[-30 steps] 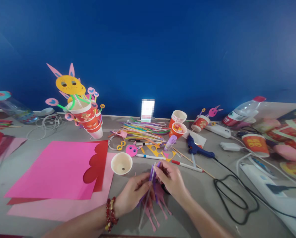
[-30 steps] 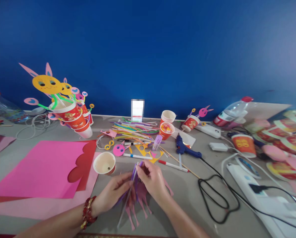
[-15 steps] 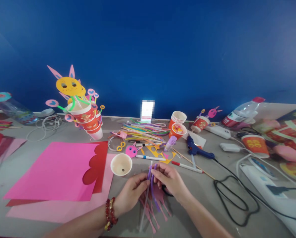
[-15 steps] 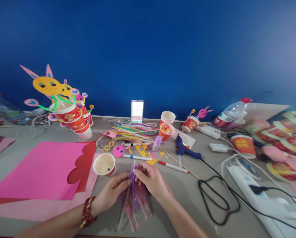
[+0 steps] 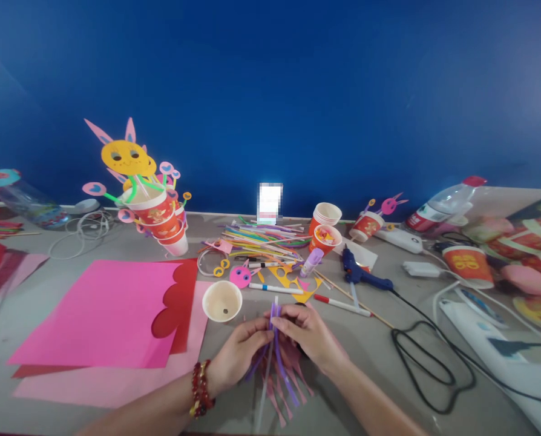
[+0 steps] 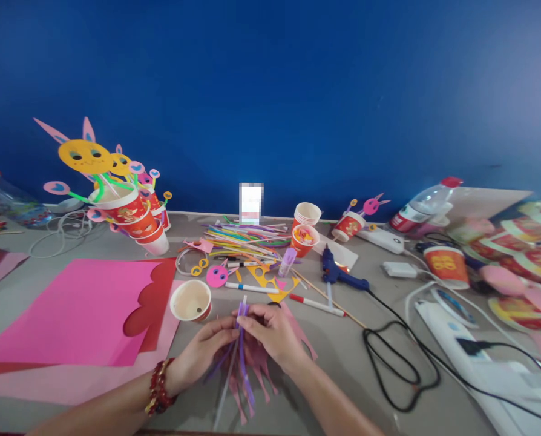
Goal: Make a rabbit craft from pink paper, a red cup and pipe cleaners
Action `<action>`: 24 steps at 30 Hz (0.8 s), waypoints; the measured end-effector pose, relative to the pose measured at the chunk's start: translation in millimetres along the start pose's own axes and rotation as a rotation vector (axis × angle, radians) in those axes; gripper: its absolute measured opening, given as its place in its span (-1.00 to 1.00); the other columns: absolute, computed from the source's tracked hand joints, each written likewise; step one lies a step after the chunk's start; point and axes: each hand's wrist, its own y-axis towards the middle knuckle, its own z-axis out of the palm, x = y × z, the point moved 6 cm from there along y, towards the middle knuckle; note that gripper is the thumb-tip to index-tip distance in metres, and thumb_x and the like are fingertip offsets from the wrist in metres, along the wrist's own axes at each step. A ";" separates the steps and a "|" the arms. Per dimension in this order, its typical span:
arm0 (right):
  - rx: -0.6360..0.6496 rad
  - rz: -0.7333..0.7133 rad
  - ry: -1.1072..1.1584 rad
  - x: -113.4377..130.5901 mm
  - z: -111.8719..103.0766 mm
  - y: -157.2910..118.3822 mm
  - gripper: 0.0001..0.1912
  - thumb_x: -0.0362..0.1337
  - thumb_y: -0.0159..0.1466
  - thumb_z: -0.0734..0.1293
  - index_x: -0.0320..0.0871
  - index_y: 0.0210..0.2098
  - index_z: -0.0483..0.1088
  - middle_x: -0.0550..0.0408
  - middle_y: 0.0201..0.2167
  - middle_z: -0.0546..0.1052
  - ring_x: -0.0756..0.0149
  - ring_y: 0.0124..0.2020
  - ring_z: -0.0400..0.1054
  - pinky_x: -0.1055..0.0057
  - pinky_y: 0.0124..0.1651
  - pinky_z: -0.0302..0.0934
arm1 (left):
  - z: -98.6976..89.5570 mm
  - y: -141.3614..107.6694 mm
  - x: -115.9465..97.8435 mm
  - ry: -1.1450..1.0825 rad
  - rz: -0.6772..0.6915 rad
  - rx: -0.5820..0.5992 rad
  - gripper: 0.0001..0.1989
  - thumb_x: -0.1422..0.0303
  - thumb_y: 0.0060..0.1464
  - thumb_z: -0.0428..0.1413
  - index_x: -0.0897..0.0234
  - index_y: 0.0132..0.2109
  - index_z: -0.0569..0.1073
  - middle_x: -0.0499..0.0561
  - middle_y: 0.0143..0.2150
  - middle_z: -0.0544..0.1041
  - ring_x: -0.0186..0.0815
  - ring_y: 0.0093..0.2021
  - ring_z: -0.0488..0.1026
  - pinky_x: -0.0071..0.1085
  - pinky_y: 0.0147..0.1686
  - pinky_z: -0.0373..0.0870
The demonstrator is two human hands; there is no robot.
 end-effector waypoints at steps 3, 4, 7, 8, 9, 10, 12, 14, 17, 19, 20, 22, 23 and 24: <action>-0.042 0.017 0.037 -3.7 0.4 0.0 -0.66 -0.03 0.12 0.46 -0.19 -0.31 0.61 0.22 -0.64 0.33 0.49 -0.61 0.07 0.53 -0.56 -0.06 | -0.3 0.0 -1.1 -0.005 -0.001 -0.014 -0.69 0.16 0.04 0.22 0.37 -0.29 0.58 -0.04 -0.51 0.50 -0.43 -0.51 0.31 -0.52 -0.46 0.20; -0.051 0.032 0.048 -5.9 0.4 0.1 -0.66 -0.03 0.12 0.45 -0.20 -0.31 0.61 0.23 -0.65 0.33 0.49 -0.61 0.06 0.53 -0.57 -0.07 | -0.4 0.0 -1.9 -0.005 0.001 -0.021 -0.69 0.16 0.03 0.22 0.38 -0.29 0.58 -0.05 -0.51 0.51 -0.44 -0.51 0.31 -0.53 -0.46 0.20; -0.057 0.082 0.085 -12.1 1.4 0.2 -0.65 -0.03 0.13 0.44 -0.21 -0.30 0.61 0.22 -0.65 0.34 0.51 -0.61 0.06 0.54 -0.56 -0.09 | 0.8 -0.3 -4.2 -0.015 -0.011 -0.029 -0.70 0.17 0.03 0.23 0.37 -0.32 0.58 -0.03 -0.51 0.53 -0.41 -0.51 0.37 -0.52 -0.44 0.26; -0.057 0.091 0.098 -13.3 1.6 0.2 -0.64 -0.02 0.13 0.44 -0.21 -0.30 0.61 0.22 -0.65 0.34 0.51 -0.61 0.06 0.54 -0.56 -0.09 | 1.9 -0.6 -5.2 -0.021 -0.016 -0.025 -0.71 0.17 0.03 0.22 0.37 -0.32 0.58 -0.02 -0.51 0.54 -0.39 -0.50 0.39 -0.50 -0.43 0.29; -0.059 0.095 0.109 -13.9 1.9 0.2 -0.63 -0.02 0.13 0.44 -0.22 -0.30 0.61 0.22 -0.66 0.32 0.51 -0.61 0.06 0.54 -0.56 -0.10 | 3.4 -0.8 -6.1 -0.029 -0.020 -0.013 -0.72 0.18 0.05 0.21 0.37 -0.32 0.58 -0.01 -0.52 0.55 -0.37 -0.51 0.42 -0.49 -0.43 0.32; -0.060 0.096 0.116 -13.9 2.1 0.1 -0.63 -0.01 0.13 0.44 -0.22 -0.31 0.61 0.23 -0.67 0.31 0.52 -0.62 0.05 0.54 -0.56 -0.10 | 5.1 -0.9 -7.0 -0.040 -0.023 0.001 -0.72 0.19 0.06 0.20 0.37 -0.31 0.58 0.00 -0.52 0.55 -0.35 -0.51 0.44 -0.47 -0.42 0.34; -0.063 0.095 0.120 -13.3 2.4 -0.1 -0.63 -0.01 0.13 0.44 -0.22 -0.32 0.60 0.24 -0.67 0.28 0.52 -0.62 0.04 0.54 -0.57 -0.11 | 8.2 -1.1 -7.9 -0.064 -0.027 0.040 -0.73 0.21 0.09 0.17 0.37 -0.29 0.58 0.02 -0.52 0.57 -0.33 -0.53 0.47 -0.45 -0.43 0.37; -0.063 0.095 0.112 -12.1 2.7 -0.5 -0.63 -0.01 0.14 0.43 -0.22 -0.31 0.60 0.24 -0.67 0.27 0.52 -0.62 0.04 0.53 -0.57 -0.11 | 9.0 -1.0 -7.5 -0.080 -0.029 0.057 -0.73 0.22 0.11 0.15 0.37 -0.26 0.58 0.03 -0.50 0.59 -0.31 -0.53 0.49 -0.44 -0.44 0.39; -0.065 0.085 0.108 -9.7 2.6 -0.9 -0.63 -0.01 0.15 0.42 -0.22 -0.31 0.60 0.24 -0.67 0.28 0.52 -0.62 0.05 0.54 -0.57 -0.11 | 6.4 -1.3 -6.0 -0.086 -0.017 0.039 -0.75 0.24 0.11 0.16 0.37 -0.24 0.58 0.04 -0.47 0.61 -0.32 -0.52 0.51 -0.46 -0.43 0.41; -0.064 0.080 0.113 -8.5 2.6 -1.2 -0.64 -0.01 0.15 0.43 -0.22 -0.31 0.60 0.24 -0.66 0.29 0.52 -0.62 0.05 0.54 -0.57 -0.11 | 5.5 -1.9 -4.9 -0.093 -0.018 0.035 -0.75 0.24 0.11 0.17 0.37 -0.24 0.58 0.05 -0.45 0.62 -0.32 -0.52 0.52 -0.47 -0.44 0.42; -0.066 0.078 0.115 -8.0 2.6 -1.3 -0.64 -0.02 0.15 0.43 -0.22 -0.32 0.60 0.24 -0.66 0.30 0.53 -0.62 0.05 0.55 -0.57 -0.11 | 5.7 -2.3 -4.3 -0.095 -0.022 0.041 -0.74 0.23 0.11 0.17 0.38 -0.23 0.58 0.06 -0.44 0.62 -0.32 -0.52 0.52 -0.46 -0.46 0.43; -0.071 0.076 0.117 -7.4 2.7 -1.6 -0.63 -0.01 0.13 0.44 -0.22 -0.33 0.60 0.24 -0.67 0.30 0.53 -0.62 0.05 0.55 -0.58 -0.10 | 7.2 -2.9 -3.7 -0.094 -0.028 0.060 -0.71 0.20 0.12 0.16 0.38 -0.21 0.57 0.08 -0.43 0.62 -0.29 -0.53 0.52 -0.44 -0.49 0.43; -0.073 0.078 0.118 -7.4 2.9 -1.8 -0.62 0.01 0.12 0.44 -0.22 -0.34 0.60 0.24 -0.67 0.30 0.53 -0.63 0.06 0.55 -0.58 -0.09 | 7.8 -3.0 -3.8 -0.092 -0.026 0.065 -0.70 0.20 0.13 0.15 0.39 -0.21 0.57 0.08 -0.43 0.62 -0.28 -0.53 0.53 -0.44 -0.50 0.44; -0.071 0.084 0.120 -7.6 3.3 -2.0 -0.61 0.02 0.12 0.44 -0.22 -0.33 0.60 0.23 -0.68 0.31 0.52 -0.65 0.06 0.55 -0.60 -0.09 | 8.2 -3.0 -4.0 -0.091 -0.020 0.065 -0.69 0.19 0.13 0.15 0.39 -0.21 0.57 0.08 -0.43 0.62 -0.28 -0.53 0.53 -0.44 -0.50 0.44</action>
